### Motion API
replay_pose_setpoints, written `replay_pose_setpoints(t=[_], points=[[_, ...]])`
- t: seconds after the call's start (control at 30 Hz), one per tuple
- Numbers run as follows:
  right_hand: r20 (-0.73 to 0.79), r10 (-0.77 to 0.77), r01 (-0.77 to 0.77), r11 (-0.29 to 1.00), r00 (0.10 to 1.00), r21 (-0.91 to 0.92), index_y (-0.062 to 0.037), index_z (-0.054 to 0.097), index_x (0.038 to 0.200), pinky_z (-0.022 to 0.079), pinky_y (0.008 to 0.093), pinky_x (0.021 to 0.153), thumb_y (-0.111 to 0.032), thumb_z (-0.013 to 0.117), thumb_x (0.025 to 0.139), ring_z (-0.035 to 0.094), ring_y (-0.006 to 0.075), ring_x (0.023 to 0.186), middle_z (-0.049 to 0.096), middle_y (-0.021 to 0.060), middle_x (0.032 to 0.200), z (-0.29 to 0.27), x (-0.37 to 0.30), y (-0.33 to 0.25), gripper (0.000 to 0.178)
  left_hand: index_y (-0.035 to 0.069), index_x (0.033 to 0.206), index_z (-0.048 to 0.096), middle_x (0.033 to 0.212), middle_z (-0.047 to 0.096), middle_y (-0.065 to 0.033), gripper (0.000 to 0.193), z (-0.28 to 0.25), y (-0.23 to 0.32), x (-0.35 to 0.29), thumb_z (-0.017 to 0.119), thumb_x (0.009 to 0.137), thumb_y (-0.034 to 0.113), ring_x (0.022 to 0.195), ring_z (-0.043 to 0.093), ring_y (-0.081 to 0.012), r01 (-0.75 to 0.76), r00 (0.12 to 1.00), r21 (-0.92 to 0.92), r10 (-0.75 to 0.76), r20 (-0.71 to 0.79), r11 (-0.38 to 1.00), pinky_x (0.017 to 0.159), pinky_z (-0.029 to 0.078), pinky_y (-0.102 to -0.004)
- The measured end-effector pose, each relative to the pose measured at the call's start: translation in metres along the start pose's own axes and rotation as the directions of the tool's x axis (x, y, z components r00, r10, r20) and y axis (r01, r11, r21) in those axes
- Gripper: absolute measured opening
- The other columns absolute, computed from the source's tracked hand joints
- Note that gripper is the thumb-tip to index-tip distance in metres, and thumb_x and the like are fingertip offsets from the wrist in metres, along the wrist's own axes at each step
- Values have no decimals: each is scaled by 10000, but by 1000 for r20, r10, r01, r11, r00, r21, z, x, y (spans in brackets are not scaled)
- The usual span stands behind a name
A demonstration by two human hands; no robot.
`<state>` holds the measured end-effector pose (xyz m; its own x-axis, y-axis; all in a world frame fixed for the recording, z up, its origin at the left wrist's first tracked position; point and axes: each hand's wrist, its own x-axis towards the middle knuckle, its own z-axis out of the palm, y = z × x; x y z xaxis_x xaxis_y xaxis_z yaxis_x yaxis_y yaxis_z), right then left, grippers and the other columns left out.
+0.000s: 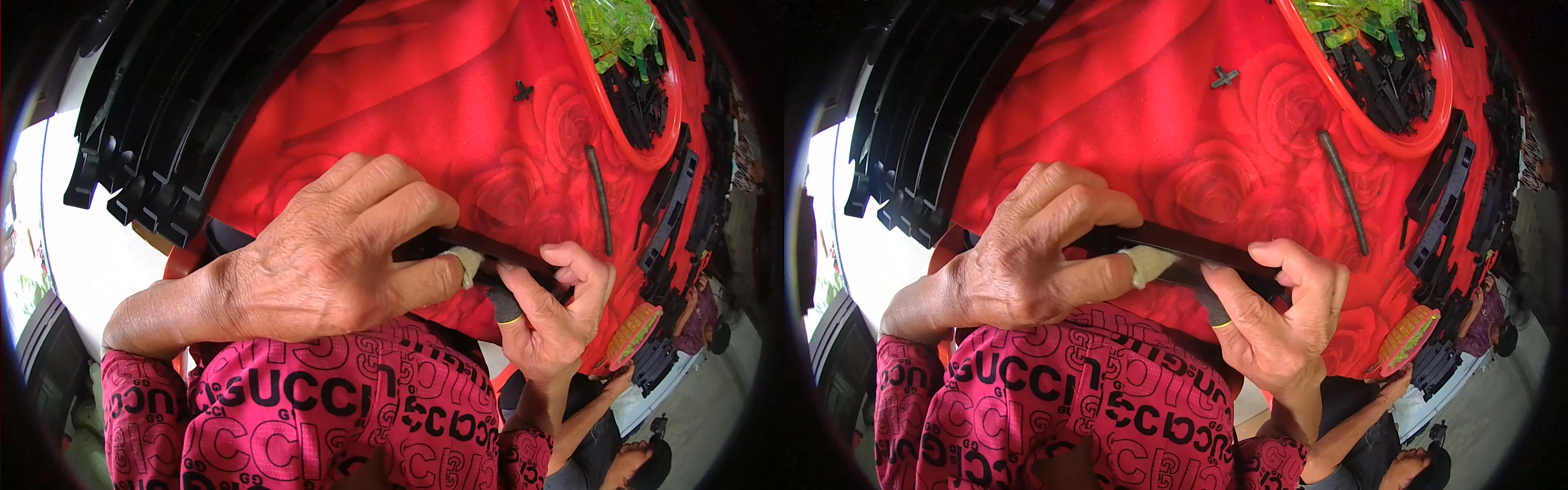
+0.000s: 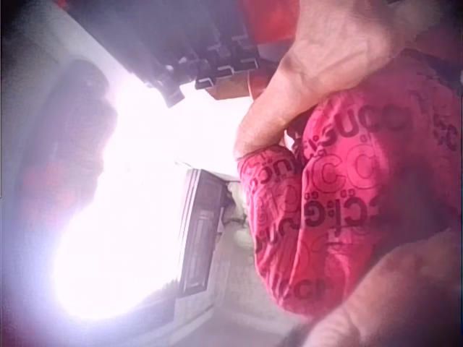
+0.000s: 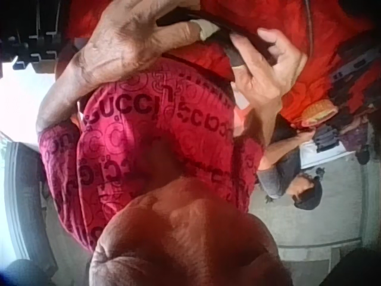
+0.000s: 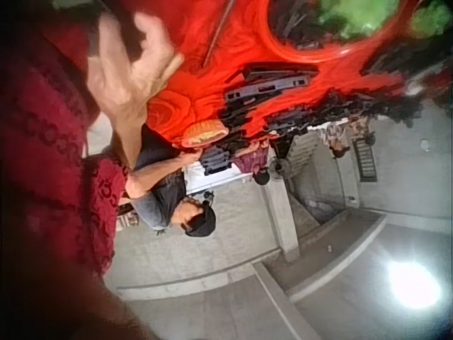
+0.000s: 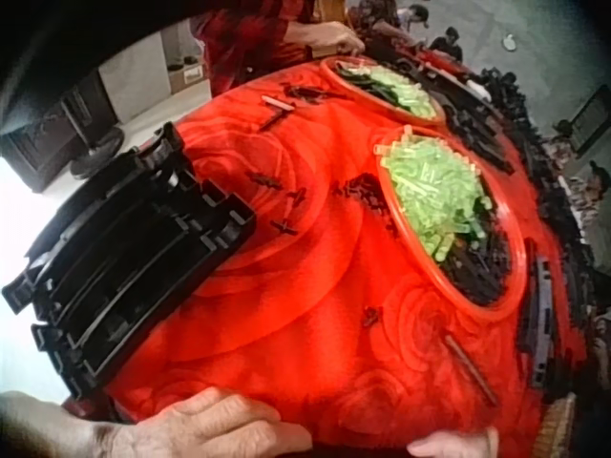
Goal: The person assembles plastic components by scraping the edges of a black plastic housing with a metal rod, inserting green vials and small black pieces into the housing, and fitting the plastic parts together by hand.
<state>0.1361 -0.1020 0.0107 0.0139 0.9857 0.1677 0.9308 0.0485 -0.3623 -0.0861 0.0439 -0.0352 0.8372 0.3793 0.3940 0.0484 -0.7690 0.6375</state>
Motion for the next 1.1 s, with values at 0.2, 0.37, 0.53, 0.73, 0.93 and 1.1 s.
replay_pose_setpoints(t=[0.2, 0.37, 0.53, 0.73, 0.93, 1.1], points=[[-44, 58, -51, 990, 997, 133, -202, 852, 1045, 493, 348, 736, -205, 890, 762, 597, 264, 982, 688, 95, 1168, -1, -8, 7, 286, 96, 899, 742, 1072, 681, -106, 224, -1, -3, -1, 817, 699, 165, 897, 636, -276, -3, 999, -64, 0, -43, 998, 679, 501, -392], [8, 48, -49, 991, 999, 123, -189, 852, 1035, 493, 365, 770, -194, 882, 758, 603, 274, 1000, 691, 99, 1174, -1, -7, 10, 279, 81, 841, 689, 1071, 686, -121, 195, 2, -3, -1, 805, 694, 137, 889, 647, -287, 17, 998, -102, -24, -66, 995, 688, 508, -398], [89, 131, -150, 954, 987, 258, -155, 848, 1033, 486, 369, 798, -177, 867, 757, 604, 291, 1008, 694, 111, 1194, -12, 1, 4, 278, 77, 851, 702, 1064, 686, -120, 198, 1, -6, -2, 811, 696, 136, 896, 655, -292, 10, 998, -100, -16, -59, 995, 695, 516, -396], [93, 144, -143, 990, 985, -11, -80, 825, 1014, 488, 396, 881, -148, 868, 755, 610, 310, 1050, 689, 150, 1242, -15, 2, -13, 271, 77, 890, 742, 1070, 683, -113, 197, 2, -9, -4, 821, 721, 141, 898, 647, -281, -14, 998, -78, 9, -58, 997, 695, 517, -391], [88, 243, -249, 966, 966, 64, -45, 806, 1019, 474, 394, 935, -83, 846, 764, 602, 320, 1103, 689, 156, 1253, -12, 2, -22, 261, 74, 918, 756, 1092, 677, -98, 227, -1, -8, -3, 807, 711, 153, 922, 637, -271, -9, 1000, -78, 8, -16, 997, 703, 514, -385], [74, 312, -320, 932, 947, 168, -54, 811, 1032, 467, 394, 964, -84, 843, 765, 596, 318, 1141, 688, 155, 1281, -10, -1, -22, 270, 74, 926, 757, 1088, 676, -101, 232, 0, -10, -2, 794, 711, 154, 911, 633, -273, -19, 1000, -95, 17, -26, 995, 708, 516, -383]])
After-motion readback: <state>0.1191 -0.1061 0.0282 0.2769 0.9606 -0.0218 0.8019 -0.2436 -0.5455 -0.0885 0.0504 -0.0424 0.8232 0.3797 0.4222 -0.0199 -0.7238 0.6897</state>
